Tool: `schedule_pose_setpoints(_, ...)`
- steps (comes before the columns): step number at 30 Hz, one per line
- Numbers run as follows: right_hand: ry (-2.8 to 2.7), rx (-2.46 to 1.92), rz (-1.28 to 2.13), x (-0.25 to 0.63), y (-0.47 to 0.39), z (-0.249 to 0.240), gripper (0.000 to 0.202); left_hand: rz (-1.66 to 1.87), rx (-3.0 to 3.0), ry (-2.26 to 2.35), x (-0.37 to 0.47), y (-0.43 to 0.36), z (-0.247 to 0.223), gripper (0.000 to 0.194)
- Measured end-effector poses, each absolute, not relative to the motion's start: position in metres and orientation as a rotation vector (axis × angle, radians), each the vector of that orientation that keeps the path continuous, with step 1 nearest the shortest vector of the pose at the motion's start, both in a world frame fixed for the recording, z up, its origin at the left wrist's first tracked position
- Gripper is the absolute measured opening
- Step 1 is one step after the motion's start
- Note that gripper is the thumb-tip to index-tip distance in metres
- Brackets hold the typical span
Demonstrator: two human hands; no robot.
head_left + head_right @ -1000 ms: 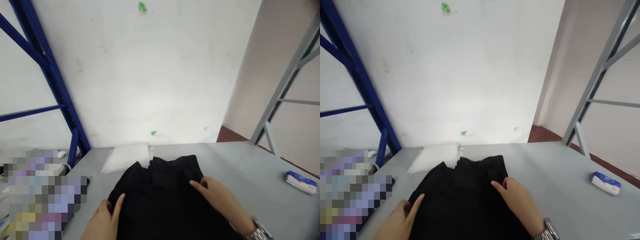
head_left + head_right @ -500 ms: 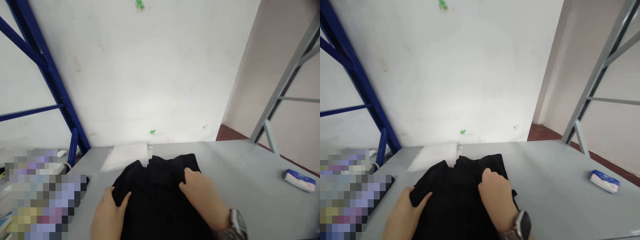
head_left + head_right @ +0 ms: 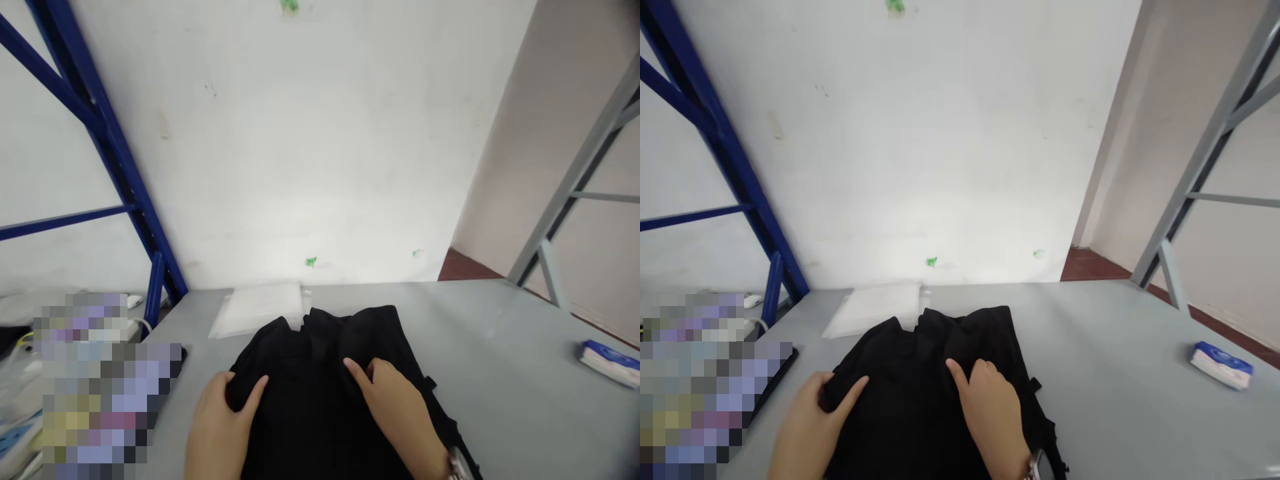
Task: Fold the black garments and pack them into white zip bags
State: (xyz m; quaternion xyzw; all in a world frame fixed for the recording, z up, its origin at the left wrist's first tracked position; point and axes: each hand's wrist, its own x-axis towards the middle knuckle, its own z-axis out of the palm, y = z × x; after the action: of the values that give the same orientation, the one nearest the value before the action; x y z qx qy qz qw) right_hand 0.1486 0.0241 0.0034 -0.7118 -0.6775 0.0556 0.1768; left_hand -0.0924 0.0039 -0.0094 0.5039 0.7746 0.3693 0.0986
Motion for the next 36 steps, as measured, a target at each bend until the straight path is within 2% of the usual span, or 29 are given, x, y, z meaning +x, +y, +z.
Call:
schedule_pose_setpoints(6, -1.959, -1.971, 0.086, 0.141, 0.024, -0.002, 0.045, 1.375, 1.541, 2.202, -0.089, 0.012, -0.002, 0.038)
schedule_pose_setpoints(9, -1.935, -1.953, 0.134, 0.133, 0.026, -0.001, 0.038, 1.443, 1.467, 2.105, -0.084, 0.013, 0.009, 0.035)
schedule_pose_setpoints(13, -1.856, -1.927, 0.289, 0.135, 0.032, 0.005, 0.029, 1.437, 1.224, 1.84, -0.07, 0.013, 0.015, 0.035)
schedule_pose_setpoints(18, -1.759, -1.978, 0.357, 0.166, 0.031, 0.022, 0.015, 1.375, 0.878, 1.478, -0.048, 0.005, -0.004, 0.028)
schedule_pose_setpoints(21, -1.817, -2.06, 0.1, 0.164, 0.022, 0.029, 0.005, 1.326, 0.6, 1.262, -0.035, -0.004, -0.01, 0.047)
schedule_pose_setpoints(23, -1.914, -2.029, -0.084, 0.149, 0.013, 0.03, 0.009, 1.308, 0.429, 1.147, -0.029, -0.008, -0.007, 0.057)
schedule_pose_setpoints(24, -1.978, -1.959, -0.069, 0.141, 0.01, 0.03, 0.01, 1.3, 0.379, 1.128, -0.028, -0.009, -0.004, 0.058)
schedule_pose_setpoints(26, -2.07, -1.751, 0.178, 0.127, 0.003, 0.029, 0.009, 1.278, 0.394, 1.15, -0.026, -0.01, 0.002, 0.052)
schedule_pose_setpoints(28, -2.018, -1.601, 0.463, 0.124, 0.001, 0.025, 0.02, 1.239, 0.474, 1.162, -0.026, -0.011, 0.008, 0.043)
schedule_pose_setpoints(31, -1.84, -1.765, 0.442, 0.136, 0.006, 0.013, 0.027, 1.181, 0.588, 1.136, -0.026, -0.013, 0.014, 0.031)
schedule_pose_setpoints(34, -1.833, -1.951, 0.292, 0.15, 0.014, 0.0, 0.038, 1.152, 0.59, 1.124, -0.025, -0.012, 0.015, 0.028)
schedule_pose_setpoints(36, -1.839, -1.947, 0.318, 0.152, 0.019, -0.006, 0.04, 1.159, 0.564, 1.134, -0.022, -0.011, 0.012, 0.028)
